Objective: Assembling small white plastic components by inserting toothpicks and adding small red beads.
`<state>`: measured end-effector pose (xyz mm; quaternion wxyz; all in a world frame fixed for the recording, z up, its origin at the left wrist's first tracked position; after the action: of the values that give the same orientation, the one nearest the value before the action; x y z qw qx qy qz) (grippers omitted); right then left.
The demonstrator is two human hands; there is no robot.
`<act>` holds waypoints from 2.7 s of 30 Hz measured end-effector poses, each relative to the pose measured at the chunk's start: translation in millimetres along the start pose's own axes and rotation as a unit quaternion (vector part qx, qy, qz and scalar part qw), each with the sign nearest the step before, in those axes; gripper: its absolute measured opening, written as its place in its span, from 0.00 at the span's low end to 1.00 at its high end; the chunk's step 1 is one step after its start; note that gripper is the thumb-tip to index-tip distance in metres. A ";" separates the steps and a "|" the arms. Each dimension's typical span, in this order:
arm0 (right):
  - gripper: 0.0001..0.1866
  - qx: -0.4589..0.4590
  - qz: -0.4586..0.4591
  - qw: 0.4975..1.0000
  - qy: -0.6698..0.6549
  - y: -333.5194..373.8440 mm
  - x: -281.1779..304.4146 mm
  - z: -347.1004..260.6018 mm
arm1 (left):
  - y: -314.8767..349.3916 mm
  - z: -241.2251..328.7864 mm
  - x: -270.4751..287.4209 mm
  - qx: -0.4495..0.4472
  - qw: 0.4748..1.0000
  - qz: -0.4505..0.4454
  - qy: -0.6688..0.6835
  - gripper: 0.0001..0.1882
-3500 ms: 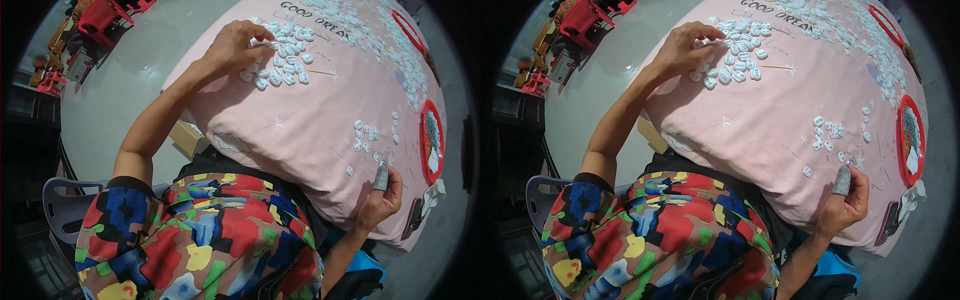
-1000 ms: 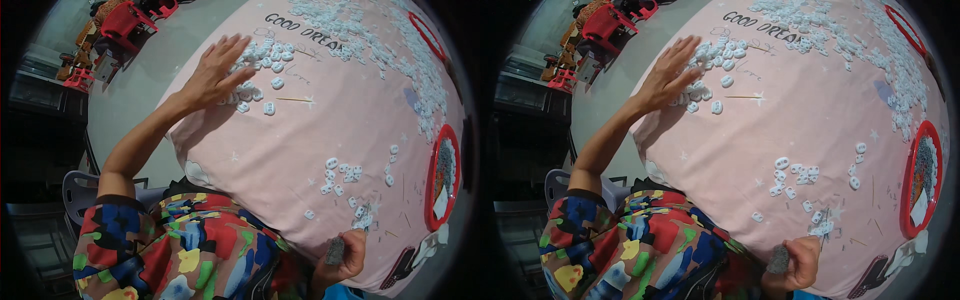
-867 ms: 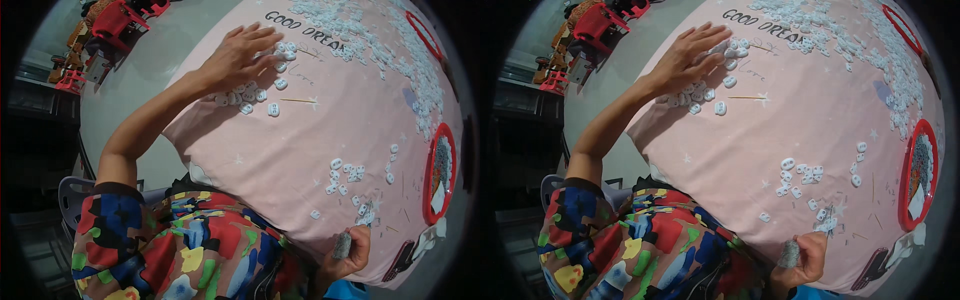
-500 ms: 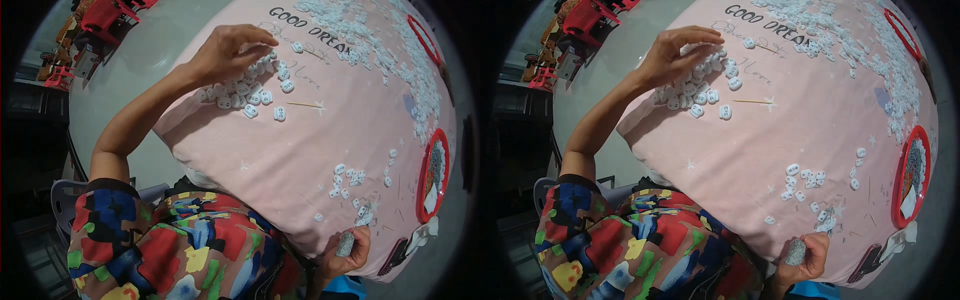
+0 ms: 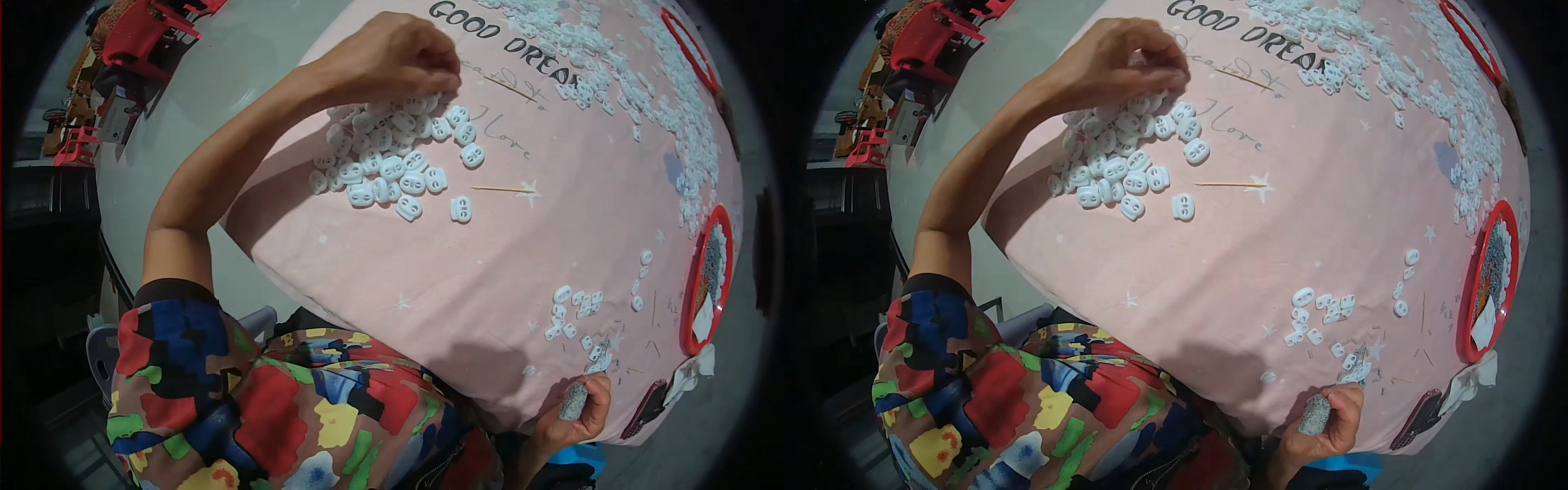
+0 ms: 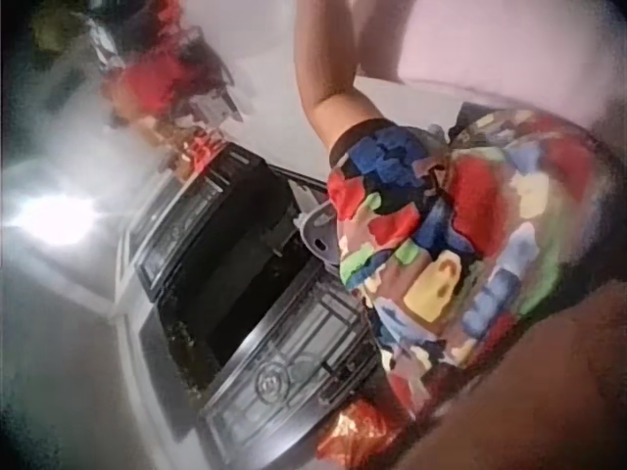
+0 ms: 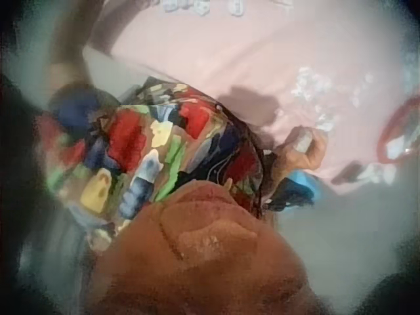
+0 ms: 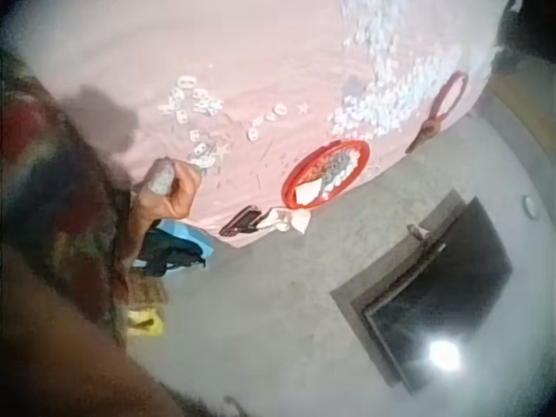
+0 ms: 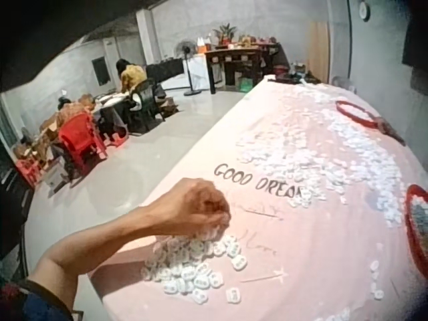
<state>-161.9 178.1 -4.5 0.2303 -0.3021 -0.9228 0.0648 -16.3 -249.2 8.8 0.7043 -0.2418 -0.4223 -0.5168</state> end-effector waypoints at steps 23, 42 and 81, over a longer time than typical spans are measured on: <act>0.08 0.051 0.026 0.998 -0.001 6.3 4.6 14.2 | 73.2 23.2 -21.3 0.008 0.990 0.098 0.101 0.09; 0.11 -0.009 0.025 0.999 -0.037 5.2 6.6 26.7 | 120.3 79.5 -56.1 -0.117 0.971 0.194 -0.080 0.06; 0.10 0.022 0.046 0.999 -0.010 3.2 6.2 27.7 | 151.8 67.5 -68.0 -0.095 0.976 0.196 0.008 0.14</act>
<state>-177.5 184.9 -27.5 0.2245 -0.3386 -0.9084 0.0990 94.6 -108.2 1.4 0.7692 -0.3819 -0.3097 -0.4082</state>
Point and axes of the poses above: each hand's wrist, its own y-axis away from the middle knuckle, its own x-axis out of the back of the hand, z = x × y, the point moved 5 cm from there along -y, towards the middle knuckle, and after that the axes turned 15 degrees about -z, right-handed, at the moved point
